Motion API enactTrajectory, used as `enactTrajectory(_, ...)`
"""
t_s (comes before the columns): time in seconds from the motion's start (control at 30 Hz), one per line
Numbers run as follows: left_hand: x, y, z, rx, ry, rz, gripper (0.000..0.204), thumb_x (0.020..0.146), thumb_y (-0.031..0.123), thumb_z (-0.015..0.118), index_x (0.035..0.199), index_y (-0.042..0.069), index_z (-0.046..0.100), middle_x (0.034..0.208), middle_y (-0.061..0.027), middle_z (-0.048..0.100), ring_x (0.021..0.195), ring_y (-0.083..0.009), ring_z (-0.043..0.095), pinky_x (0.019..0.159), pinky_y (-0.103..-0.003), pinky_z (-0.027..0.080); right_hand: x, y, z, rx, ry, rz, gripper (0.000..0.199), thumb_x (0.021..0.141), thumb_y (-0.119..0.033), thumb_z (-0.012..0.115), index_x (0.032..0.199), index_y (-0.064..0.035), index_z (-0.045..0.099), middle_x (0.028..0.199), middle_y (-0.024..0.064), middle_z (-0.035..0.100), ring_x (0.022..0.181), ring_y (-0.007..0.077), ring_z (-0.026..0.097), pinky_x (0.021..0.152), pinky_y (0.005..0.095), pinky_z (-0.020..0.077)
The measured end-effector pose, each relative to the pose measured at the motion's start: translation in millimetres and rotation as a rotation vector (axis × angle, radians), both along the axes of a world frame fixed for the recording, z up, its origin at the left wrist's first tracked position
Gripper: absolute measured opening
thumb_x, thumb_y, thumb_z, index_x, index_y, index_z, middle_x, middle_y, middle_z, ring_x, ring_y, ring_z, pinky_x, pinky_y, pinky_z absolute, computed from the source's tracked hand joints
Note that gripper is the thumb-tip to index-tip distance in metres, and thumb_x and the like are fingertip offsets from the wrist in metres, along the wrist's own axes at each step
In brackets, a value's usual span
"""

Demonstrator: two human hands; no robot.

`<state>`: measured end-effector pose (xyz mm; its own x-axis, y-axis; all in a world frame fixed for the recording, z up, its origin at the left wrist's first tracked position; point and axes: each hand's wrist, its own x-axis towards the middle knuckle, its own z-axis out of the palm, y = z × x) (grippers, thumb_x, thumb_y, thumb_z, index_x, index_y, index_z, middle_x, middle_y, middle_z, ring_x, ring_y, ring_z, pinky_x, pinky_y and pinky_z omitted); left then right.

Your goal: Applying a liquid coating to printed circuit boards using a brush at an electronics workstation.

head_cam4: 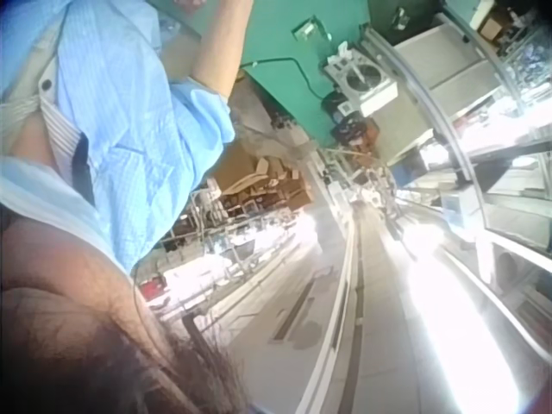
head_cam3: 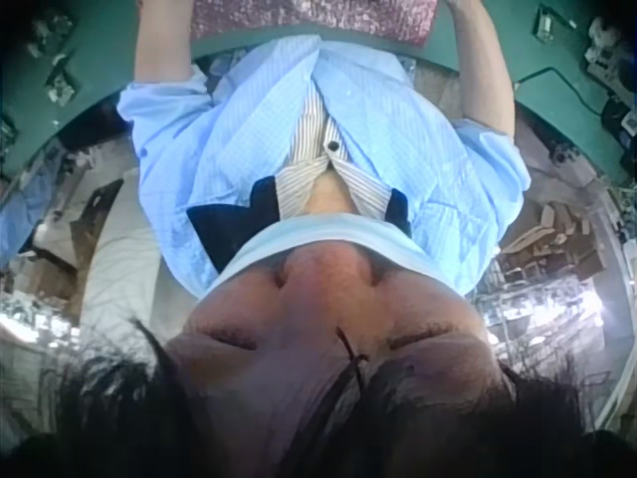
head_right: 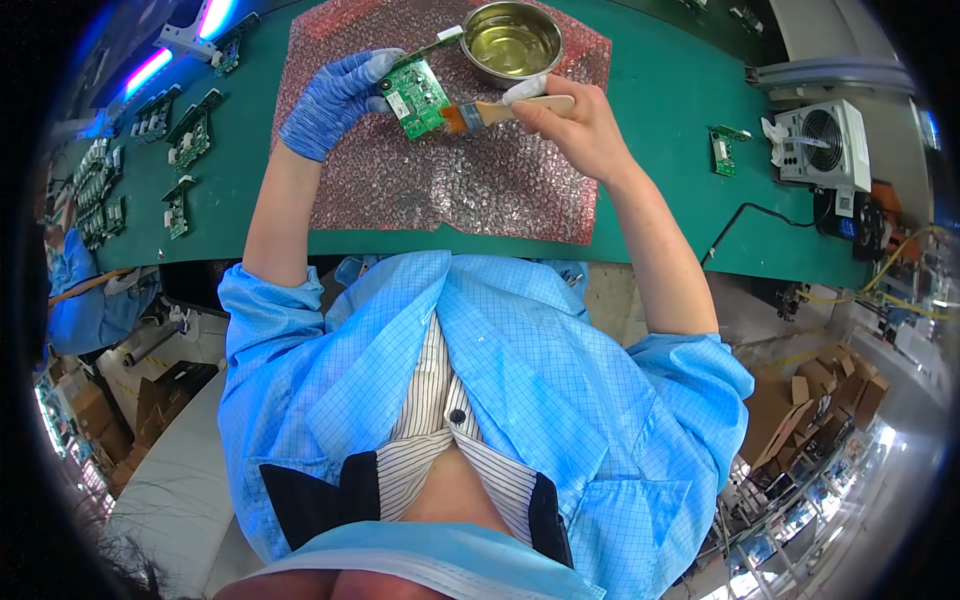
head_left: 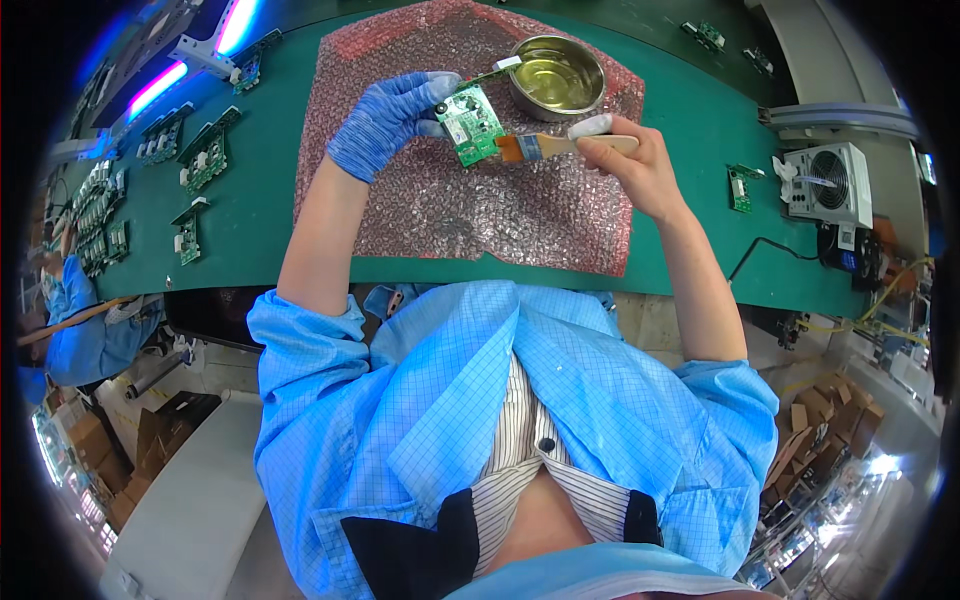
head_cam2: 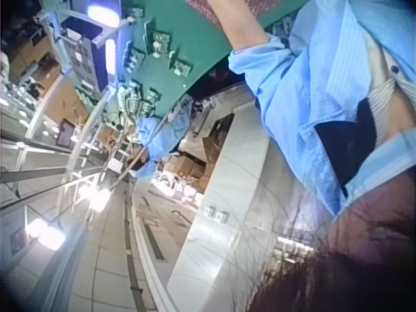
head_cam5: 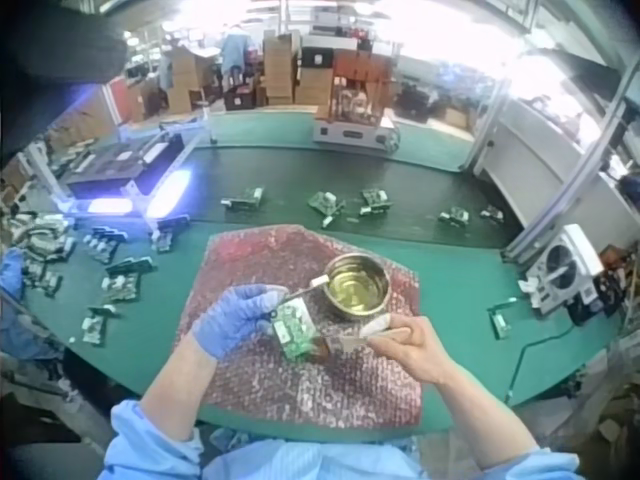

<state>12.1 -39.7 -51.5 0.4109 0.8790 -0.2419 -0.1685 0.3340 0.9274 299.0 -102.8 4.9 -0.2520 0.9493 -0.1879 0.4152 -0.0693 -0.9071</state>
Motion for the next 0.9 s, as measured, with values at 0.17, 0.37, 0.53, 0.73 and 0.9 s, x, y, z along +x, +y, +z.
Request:
enactTrajectory(0.17,7,0,2,0.048,0.071,0.098,0.041,0.079,0.028,0.067,0.110,0.003,0.059,0.097,-0.0066,0.063,0.080,-0.0113,0.062,0.061,-0.020,0.054,-20,3,4,0.252,0.099,-0.083,0.023,0.081,-0.020,0.063,0.098,-0.0040,0.064,0.072,0.0011,0.062,0.064,0.0067,0.055,0.057,0.0226,0.0434)
enactTrajectory(0.37,9,-4,11,0.068,0.111,0.143,0.036,0.080,0.023,0.066,0.108,0.002,0.060,0.094,-0.0063,0.064,0.078,-0.0111,0.062,0.058,-0.019,0.054,-53,12,0,0.505,-0.012,-0.005,0.019,0.083,-0.016,0.061,0.098,-0.0039,0.063,0.074,0.0012,0.062,0.066,0.0058,0.055,0.059,0.0216,0.0438)
enactTrajectory(0.53,3,-6,12,0.108,0.148,0.164,0.035,0.080,0.022,0.067,0.108,0.002,0.060,0.095,-0.0066,0.064,0.078,-0.0109,0.062,0.057,-0.019,0.054,-42,3,10,0.357,-0.163,0.154,0.018,0.081,-0.018,0.060,0.093,-0.0038,0.063,0.072,0.0094,0.062,0.065,0.0157,0.060,0.059,0.0279,0.0462)
enactTrajectory(0.73,5,-6,11,0.101,0.085,0.124,0.036,0.081,0.024,0.065,0.110,0.003,0.060,0.097,-0.0059,0.064,0.082,-0.0110,0.062,0.061,-0.019,0.053,-26,11,11,0.390,0.092,-0.077,0.022,0.081,-0.021,0.062,0.094,-0.0038,0.064,0.073,0.0017,0.063,0.068,0.0050,0.057,0.057,0.0230,0.0445)
enactTrajectory(0.9,2,-4,15,0.157,0.102,0.078,0.037,0.081,0.024,0.065,0.112,0.003,0.058,0.100,-0.0052,0.063,0.085,-0.0111,0.061,0.063,-0.020,0.053,-24,19,-1,0.284,0.084,-0.014,0.022,0.082,-0.021,0.062,0.095,-0.0030,0.063,0.070,0.0001,0.059,0.065,0.0054,0.054,0.057,0.0209,0.0416)
